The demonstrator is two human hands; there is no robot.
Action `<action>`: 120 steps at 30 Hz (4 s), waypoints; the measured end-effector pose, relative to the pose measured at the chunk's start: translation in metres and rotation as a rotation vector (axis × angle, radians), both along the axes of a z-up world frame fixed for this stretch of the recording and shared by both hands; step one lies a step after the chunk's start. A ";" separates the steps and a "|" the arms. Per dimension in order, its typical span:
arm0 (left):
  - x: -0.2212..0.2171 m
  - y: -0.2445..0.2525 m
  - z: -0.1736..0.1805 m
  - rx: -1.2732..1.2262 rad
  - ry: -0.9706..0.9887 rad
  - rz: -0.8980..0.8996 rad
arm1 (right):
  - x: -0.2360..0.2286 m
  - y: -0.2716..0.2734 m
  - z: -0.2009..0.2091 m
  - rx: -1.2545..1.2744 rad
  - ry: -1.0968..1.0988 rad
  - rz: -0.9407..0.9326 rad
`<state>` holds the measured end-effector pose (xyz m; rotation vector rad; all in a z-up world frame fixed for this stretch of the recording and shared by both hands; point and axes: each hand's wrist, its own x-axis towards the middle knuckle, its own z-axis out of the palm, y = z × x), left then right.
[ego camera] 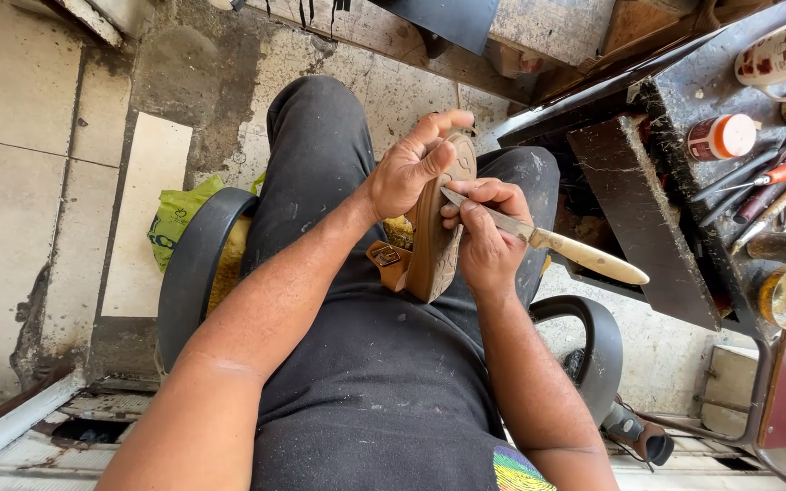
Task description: The person sits on the floor and holds a brown sandal on their lap. They use a wooden-handled tool to scrape and clean the sole, rotating the sandal to work on different areas of the sole and the strap attachment points.
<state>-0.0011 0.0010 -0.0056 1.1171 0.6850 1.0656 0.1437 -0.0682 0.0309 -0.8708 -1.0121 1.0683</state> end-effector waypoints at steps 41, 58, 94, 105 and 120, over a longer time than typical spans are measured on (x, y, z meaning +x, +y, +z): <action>0.016 0.039 0.025 -0.344 1.100 -0.080 | 0.081 -0.056 0.002 -0.236 -0.326 -0.194; 0.009 0.039 0.033 -0.375 1.087 -0.155 | 0.082 -0.056 0.002 -0.283 -0.351 -0.105; 0.015 0.043 0.017 -0.304 1.075 -0.135 | 0.080 -0.057 -0.008 -0.276 -0.359 -0.066; 0.015 0.043 0.020 -0.328 1.084 -0.140 | 0.079 -0.057 -0.010 -0.285 -0.353 -0.060; 0.015 0.041 0.003 -0.272 1.047 -0.088 | 0.078 -0.058 -0.015 -0.263 -0.328 -0.028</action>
